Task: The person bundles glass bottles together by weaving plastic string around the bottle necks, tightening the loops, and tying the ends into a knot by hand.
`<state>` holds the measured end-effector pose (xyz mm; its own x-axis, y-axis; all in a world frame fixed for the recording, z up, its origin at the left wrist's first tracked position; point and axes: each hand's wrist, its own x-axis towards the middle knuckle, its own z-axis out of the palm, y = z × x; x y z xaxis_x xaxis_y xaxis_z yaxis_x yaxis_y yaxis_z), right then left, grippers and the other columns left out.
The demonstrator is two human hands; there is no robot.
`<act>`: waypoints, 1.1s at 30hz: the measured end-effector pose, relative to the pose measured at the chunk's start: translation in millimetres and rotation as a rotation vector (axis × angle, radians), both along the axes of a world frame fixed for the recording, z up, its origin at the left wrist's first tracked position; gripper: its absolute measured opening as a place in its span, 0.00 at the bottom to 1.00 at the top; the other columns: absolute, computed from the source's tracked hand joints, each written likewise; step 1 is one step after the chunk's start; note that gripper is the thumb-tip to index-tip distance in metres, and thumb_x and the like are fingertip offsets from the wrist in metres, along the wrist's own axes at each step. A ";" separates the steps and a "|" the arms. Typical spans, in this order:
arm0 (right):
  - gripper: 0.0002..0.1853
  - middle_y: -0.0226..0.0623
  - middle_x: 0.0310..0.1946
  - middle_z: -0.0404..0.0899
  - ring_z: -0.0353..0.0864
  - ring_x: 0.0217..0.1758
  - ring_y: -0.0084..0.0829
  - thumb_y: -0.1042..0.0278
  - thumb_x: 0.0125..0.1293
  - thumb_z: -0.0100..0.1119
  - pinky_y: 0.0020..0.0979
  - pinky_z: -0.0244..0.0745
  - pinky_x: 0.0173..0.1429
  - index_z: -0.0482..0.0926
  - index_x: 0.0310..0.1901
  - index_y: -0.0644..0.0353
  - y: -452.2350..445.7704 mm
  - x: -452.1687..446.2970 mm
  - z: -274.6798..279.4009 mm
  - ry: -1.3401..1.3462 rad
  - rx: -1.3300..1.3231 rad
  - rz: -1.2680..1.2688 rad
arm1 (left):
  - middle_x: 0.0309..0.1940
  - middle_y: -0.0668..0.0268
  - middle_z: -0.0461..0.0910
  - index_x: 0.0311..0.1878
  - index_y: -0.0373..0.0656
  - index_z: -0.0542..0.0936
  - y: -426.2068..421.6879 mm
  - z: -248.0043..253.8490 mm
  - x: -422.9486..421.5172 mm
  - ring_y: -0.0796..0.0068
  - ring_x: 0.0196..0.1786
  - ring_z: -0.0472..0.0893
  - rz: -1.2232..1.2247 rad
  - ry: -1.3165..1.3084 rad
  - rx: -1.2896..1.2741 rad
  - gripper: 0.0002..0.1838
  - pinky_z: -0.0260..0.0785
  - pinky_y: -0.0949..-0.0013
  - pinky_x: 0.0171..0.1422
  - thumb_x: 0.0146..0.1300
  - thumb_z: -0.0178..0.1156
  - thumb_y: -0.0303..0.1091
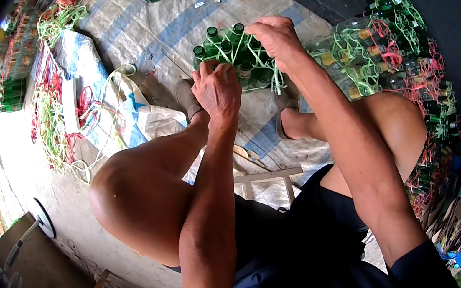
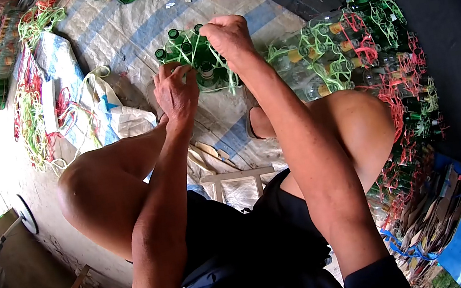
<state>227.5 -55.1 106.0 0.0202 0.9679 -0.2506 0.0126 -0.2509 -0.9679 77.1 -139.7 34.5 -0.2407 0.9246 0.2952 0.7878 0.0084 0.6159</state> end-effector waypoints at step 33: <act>0.11 0.56 0.48 0.89 0.88 0.56 0.57 0.68 0.58 0.61 0.52 0.82 0.62 0.89 0.40 0.60 22.4 -25.2 -12.7 -1.185 0.066 0.635 | 0.34 0.55 0.89 0.38 0.48 0.92 23.7 -0.3 -20.2 0.48 0.42 0.87 -0.116 -0.338 -0.270 0.08 0.69 0.53 0.72 0.58 0.66 0.36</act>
<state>202.3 -32.6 93.3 -0.2629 0.9000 -0.3476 0.9398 0.1574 -0.3032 56.9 -116.0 34.2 -0.1718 0.9844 -0.0380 0.5480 0.1275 0.8267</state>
